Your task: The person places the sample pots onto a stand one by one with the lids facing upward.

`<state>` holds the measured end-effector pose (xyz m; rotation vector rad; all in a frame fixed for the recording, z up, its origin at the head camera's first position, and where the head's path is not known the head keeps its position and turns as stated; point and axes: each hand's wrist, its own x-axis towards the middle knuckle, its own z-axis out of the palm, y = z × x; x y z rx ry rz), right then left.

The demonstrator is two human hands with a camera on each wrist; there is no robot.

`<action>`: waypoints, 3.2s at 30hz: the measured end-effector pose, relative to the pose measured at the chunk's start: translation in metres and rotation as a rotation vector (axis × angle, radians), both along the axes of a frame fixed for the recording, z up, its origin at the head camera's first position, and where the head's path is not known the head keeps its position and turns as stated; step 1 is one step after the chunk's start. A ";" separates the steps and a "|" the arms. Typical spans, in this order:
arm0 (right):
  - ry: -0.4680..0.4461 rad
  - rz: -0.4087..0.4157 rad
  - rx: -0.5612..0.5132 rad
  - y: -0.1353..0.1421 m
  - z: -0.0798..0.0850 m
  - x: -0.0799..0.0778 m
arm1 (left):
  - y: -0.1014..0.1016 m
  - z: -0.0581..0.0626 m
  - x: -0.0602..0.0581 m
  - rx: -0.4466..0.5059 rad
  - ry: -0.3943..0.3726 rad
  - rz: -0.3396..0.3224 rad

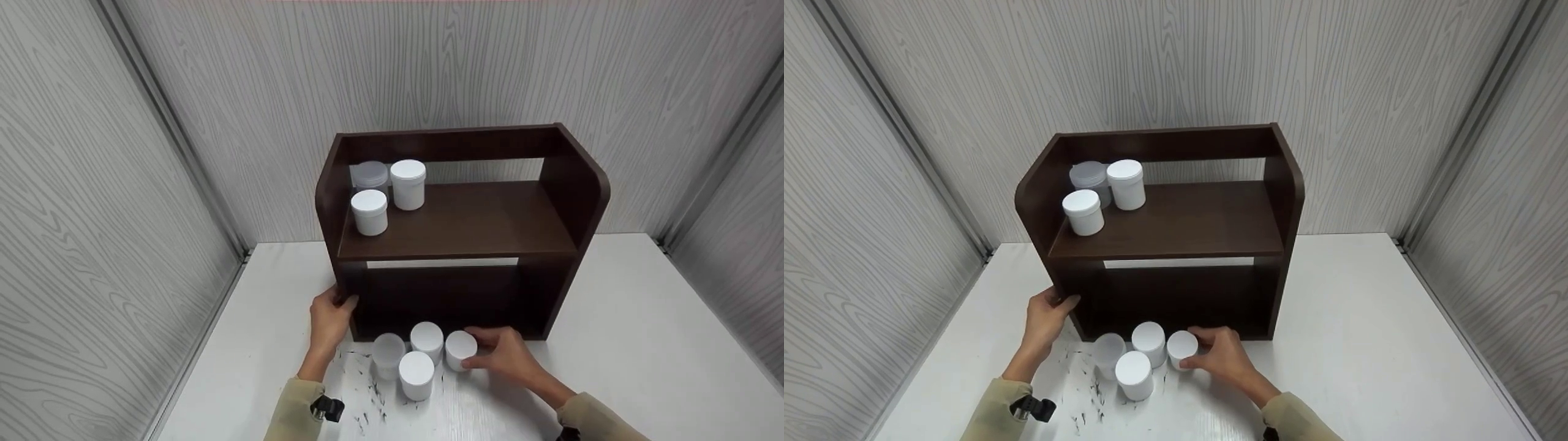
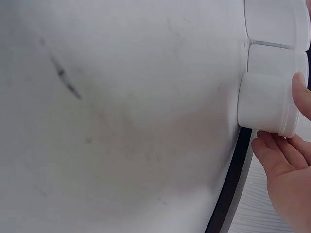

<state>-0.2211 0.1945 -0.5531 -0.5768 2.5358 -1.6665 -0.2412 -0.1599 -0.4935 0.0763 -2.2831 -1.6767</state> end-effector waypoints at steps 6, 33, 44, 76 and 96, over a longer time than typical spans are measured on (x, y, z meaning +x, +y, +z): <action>-0.026 -0.002 0.009 0.001 0.002 0.003 | -0.001 0.000 0.001 -0.006 -0.009 0.006; -0.040 0.025 -0.045 -0.004 0.011 0.010 | -0.001 0.001 0.000 -0.013 0.008 -0.013; -0.072 0.044 -0.071 0.001 0.035 0.023 | -0.001 0.002 0.000 -0.007 0.000 0.002; -0.093 0.090 -0.148 -0.004 0.154 0.040 | -0.001 0.001 0.000 -0.027 -0.018 0.000; -0.044 0.036 -0.192 -0.019 0.218 0.019 | 0.000 0.001 -0.002 -0.015 0.000 0.015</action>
